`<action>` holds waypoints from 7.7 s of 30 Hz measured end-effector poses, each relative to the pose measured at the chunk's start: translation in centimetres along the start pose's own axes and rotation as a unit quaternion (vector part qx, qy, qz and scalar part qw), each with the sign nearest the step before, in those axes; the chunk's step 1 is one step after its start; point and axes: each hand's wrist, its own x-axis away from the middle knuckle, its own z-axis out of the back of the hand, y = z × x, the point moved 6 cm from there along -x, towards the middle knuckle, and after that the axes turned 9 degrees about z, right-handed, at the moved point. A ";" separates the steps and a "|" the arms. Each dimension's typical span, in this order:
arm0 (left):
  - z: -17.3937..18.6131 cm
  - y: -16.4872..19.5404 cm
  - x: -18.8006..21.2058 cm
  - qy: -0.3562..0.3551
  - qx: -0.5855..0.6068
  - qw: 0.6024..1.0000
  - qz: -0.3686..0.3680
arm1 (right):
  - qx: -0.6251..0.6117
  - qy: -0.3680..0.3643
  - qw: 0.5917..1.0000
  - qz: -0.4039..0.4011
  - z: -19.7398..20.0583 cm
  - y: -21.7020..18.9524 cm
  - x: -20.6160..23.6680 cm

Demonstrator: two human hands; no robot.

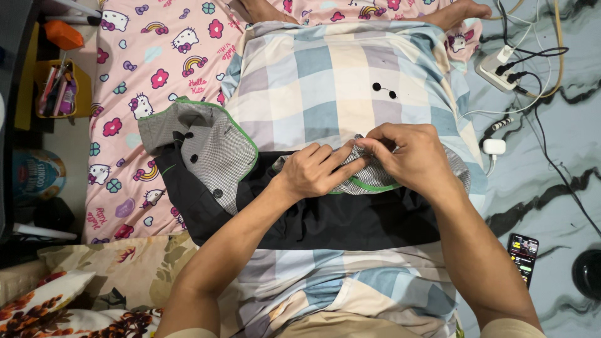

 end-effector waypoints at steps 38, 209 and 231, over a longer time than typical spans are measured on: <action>-1.8 -3.0 0.7 -0.063 0.161 0.962 0.210 | -0.139 0.067 0.976 -0.152 -2.1 6.3 1.1; 2.0 -1.2 -0.9 0.008 0.033 0.998 0.053 | -0.057 0.033 0.997 0.049 0.0 -1.0 0.4; 2.2 -1.1 -0.9 0.018 0.007 1.000 0.024 | -0.088 -0.032 0.996 0.010 -0.5 -0.8 -0.4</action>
